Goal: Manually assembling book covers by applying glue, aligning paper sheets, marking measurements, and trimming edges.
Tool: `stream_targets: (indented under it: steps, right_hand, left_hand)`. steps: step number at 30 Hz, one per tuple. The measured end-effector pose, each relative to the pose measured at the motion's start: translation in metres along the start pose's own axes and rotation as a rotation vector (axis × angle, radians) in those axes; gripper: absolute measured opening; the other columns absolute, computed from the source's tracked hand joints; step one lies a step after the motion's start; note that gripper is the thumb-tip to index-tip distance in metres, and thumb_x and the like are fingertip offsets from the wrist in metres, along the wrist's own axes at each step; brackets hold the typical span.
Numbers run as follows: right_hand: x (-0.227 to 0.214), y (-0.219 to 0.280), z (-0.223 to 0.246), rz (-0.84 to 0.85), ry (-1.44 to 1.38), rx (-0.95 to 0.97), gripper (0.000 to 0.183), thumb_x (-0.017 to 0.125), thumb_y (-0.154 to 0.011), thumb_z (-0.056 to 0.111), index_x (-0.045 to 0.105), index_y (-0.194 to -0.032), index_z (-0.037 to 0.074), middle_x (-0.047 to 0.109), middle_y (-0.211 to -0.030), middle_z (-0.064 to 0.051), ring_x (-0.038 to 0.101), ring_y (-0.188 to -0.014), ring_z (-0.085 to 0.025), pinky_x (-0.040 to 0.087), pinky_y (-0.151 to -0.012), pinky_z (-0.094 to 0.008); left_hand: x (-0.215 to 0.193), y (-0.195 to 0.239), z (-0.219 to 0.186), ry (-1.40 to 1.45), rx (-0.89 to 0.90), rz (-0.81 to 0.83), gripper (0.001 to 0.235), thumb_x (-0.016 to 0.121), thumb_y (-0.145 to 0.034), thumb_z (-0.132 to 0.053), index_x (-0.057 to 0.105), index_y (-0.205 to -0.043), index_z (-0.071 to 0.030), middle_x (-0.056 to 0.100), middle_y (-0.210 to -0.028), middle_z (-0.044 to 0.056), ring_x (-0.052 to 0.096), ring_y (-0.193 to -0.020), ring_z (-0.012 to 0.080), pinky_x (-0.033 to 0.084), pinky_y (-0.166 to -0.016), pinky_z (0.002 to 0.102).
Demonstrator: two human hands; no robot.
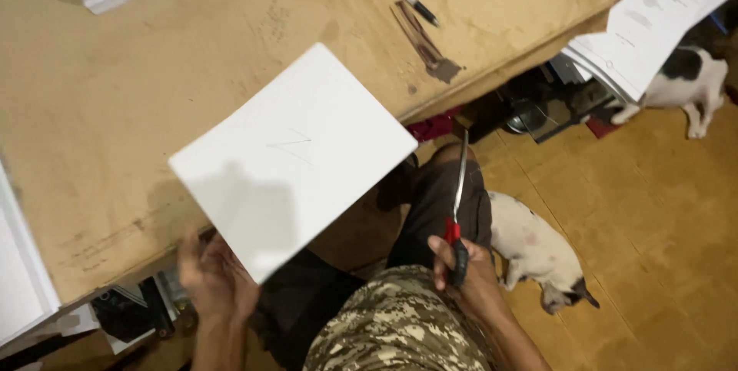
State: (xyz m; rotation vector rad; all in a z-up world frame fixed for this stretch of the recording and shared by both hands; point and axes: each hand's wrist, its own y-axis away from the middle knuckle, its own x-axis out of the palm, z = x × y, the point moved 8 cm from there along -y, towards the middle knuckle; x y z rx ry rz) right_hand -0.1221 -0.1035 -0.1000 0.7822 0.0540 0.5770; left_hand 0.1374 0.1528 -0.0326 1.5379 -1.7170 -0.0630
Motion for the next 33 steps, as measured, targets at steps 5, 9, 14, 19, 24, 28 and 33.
stream_targets:
  steps: [5,9,14,19,24,28,33]
  right_hand:
    - [-0.003,-0.008,-0.013,0.005,0.026,0.019,0.042,0.081,-0.088,0.024,0.056,-0.059,0.006,0.054,-0.044,-0.014,0.039,-0.031,-0.016,0.020,-0.032,-0.029]
    - [0.004,-0.004,-0.008,0.120,0.132,-0.028,0.045,0.086,-0.083,0.024,0.050,-0.059,0.012,0.061,-0.047,-0.013,0.054,-0.036,-0.019,0.041,-0.042,-0.030]
    - [-0.004,-0.005,-0.001,0.239,0.279,-0.074,0.038,0.084,-0.084,0.025,0.058,-0.062,0.008,0.067,-0.047,-0.014,0.060,-0.038,-0.019,0.047,-0.046,-0.030]
    - [-0.004,-0.012,-0.007,0.521,0.207,-0.138,0.032,0.079,-0.086,0.035,0.070,-0.076,0.007,0.073,-0.056,-0.009,0.070,-0.043,-0.016,0.062,-0.047,-0.029]
    - [0.032,0.017,0.016,0.731,0.135,-0.077,0.043,0.073,-0.090,0.042,0.067,-0.071,0.004,0.067,-0.057,-0.009,0.061,-0.050,-0.016,0.049,-0.054,-0.029]
    - [0.039,0.019,0.023,0.789,0.160,-0.114,0.046,0.070,-0.090,0.047,0.068,-0.068,0.007,0.068,-0.059,-0.006,0.057,-0.051,-0.013,0.039,-0.052,-0.026]
    - [0.043,0.025,0.032,0.814,0.096,-0.115,0.049,0.070,-0.091,0.049,0.067,-0.067,0.006,0.065,-0.057,-0.006,0.057,-0.048,-0.014,0.041,-0.049,-0.026]
  left_hand:
    - [-0.005,0.007,0.060,0.213,0.065,0.037,0.062,0.057,-0.090,-0.058,0.063,-0.117,-0.003,0.072,-0.112,0.020,0.067,-0.112,0.0389,0.052,-0.098,0.049]
    - [0.053,0.006,0.109,0.175,-0.005,0.380,0.009,0.073,-0.091,-0.018,0.068,-0.087,-0.012,0.068,-0.130,0.028,0.066,-0.122,0.0439,0.051,-0.108,0.054]
    - [0.125,-0.003,0.128,-0.041,-0.157,0.157,0.044,0.078,-0.080,-0.026,0.066,-0.117,-0.005,0.072,-0.125,0.014,0.071,-0.115,0.0363,0.057,-0.105,0.048]
    - [0.129,0.003,0.119,-0.101,-0.094,0.102,0.065,0.076,-0.080,-0.016,0.057,-0.142,-0.014,0.073,-0.124,0.010,0.072,-0.101,0.0256,0.061,-0.090,0.041]
    - [0.100,-0.002,0.149,-0.099,-0.166,0.130,0.021,0.081,-0.083,-0.014,0.074,-0.102,-0.011,0.076,-0.108,0.003,0.072,-0.102,0.0196,0.063,-0.095,0.046]
    - [0.126,0.005,0.141,-0.186,-0.104,0.091,0.047,0.082,-0.078,-0.003,0.068,-0.122,-0.013,0.072,-0.109,0.003,0.070,-0.099,0.0180,0.063,-0.079,0.034]
    - [0.120,0.001,0.146,-0.184,-0.115,0.063,0.051,0.082,-0.078,0.000,0.066,-0.123,-0.016,0.071,-0.109,0.002,0.069,-0.100,0.0182,0.064,-0.078,0.035]
